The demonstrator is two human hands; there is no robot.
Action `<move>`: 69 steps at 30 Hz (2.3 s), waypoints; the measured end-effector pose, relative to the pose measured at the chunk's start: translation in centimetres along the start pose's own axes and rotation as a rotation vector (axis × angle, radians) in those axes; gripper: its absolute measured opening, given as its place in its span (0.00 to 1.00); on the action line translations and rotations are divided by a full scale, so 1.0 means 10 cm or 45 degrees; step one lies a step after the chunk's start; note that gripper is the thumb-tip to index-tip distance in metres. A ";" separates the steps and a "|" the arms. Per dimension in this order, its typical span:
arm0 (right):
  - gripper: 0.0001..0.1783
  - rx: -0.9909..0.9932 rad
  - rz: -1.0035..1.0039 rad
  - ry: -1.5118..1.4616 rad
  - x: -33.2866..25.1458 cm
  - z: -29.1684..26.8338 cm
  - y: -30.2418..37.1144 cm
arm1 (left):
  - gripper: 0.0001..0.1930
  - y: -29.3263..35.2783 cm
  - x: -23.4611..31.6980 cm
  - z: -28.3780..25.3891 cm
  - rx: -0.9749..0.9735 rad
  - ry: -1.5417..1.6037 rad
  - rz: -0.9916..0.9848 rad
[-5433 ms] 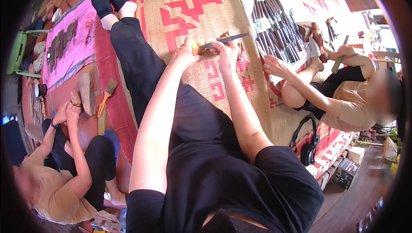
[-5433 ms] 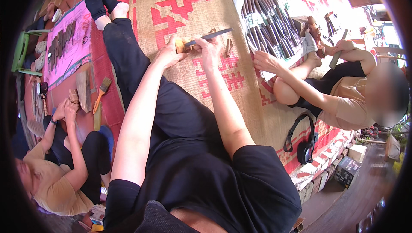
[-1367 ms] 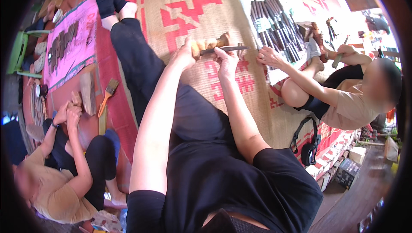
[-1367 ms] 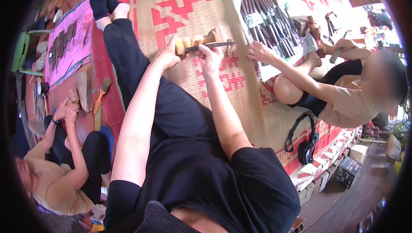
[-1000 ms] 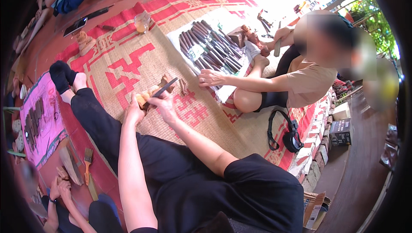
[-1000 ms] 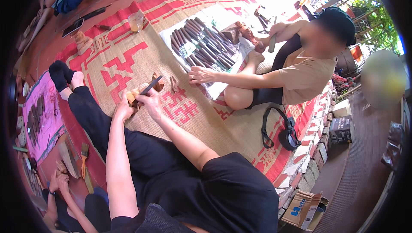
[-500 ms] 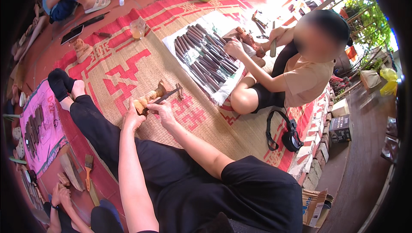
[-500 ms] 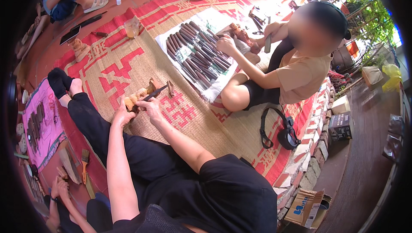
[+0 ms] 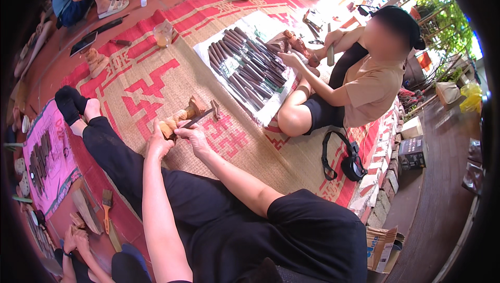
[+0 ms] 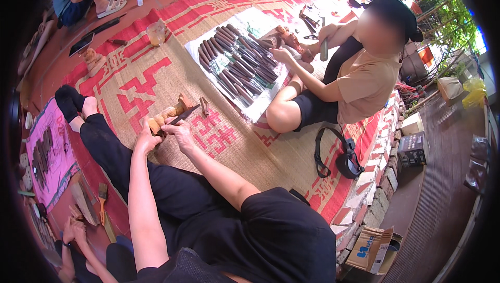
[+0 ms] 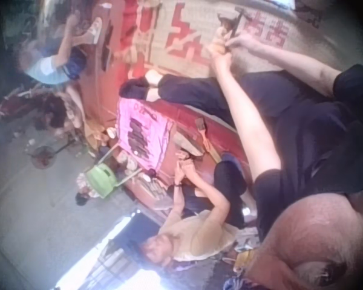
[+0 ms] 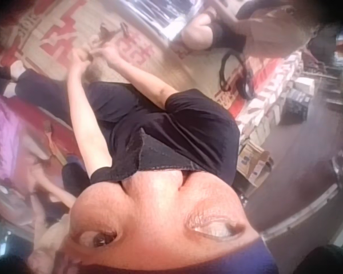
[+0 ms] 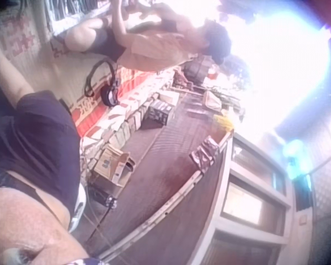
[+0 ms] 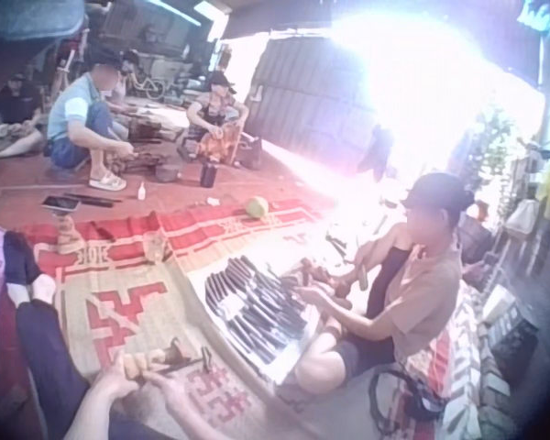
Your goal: The person sits on a mat and uses a knife to carve a small wooden object held in their left hand. They repeatedly scrape and shape the wood while other people work nearby on similar tasks.
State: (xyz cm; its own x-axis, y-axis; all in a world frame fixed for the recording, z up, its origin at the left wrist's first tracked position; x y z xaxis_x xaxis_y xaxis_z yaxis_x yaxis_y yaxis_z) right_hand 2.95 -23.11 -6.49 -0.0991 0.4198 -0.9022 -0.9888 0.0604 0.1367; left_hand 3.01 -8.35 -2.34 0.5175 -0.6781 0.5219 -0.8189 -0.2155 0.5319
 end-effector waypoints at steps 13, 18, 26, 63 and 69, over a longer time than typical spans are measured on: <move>0.08 -0.034 0.042 -0.071 0.06 -0.01 -0.12 | 0.52 -0.11 -0.10 0.07 0.049 -0.042 0.068; 0.07 -0.019 0.043 -0.120 0.08 -0.06 -0.16 | 0.53 -0.17 -0.16 0.11 0.070 -0.030 0.111; 0.10 -0.045 0.077 -0.062 0.06 -0.07 -0.16 | 0.53 -0.13 -0.12 0.10 0.024 0.025 0.083; 0.13 0.098 0.147 -0.123 -0.03 0.00 -0.06 | 0.53 0.02 0.01 0.01 0.012 -0.062 -0.065; 0.12 -0.018 0.000 -0.085 0.05 0.07 -0.02 | 0.53 0.08 0.07 -0.05 -0.007 -0.091 -0.097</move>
State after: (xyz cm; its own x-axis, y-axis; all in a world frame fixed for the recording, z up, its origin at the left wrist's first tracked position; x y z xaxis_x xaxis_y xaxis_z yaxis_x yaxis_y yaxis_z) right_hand 3.19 -22.24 -6.67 -0.0916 0.4790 -0.8730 -0.9903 0.0480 0.1302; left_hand 2.83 -8.66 -1.19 0.5589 -0.7083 0.4312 -0.7764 -0.2643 0.5722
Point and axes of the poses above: each hand's wrist, its own y-axis away from the middle knuckle, its own z-axis out of the palm, x = y × z, the point moved 4 cm from there along -y, towards the middle knuckle, and after that the axes turned 11 degrees about -z, right-handed, at the moved point
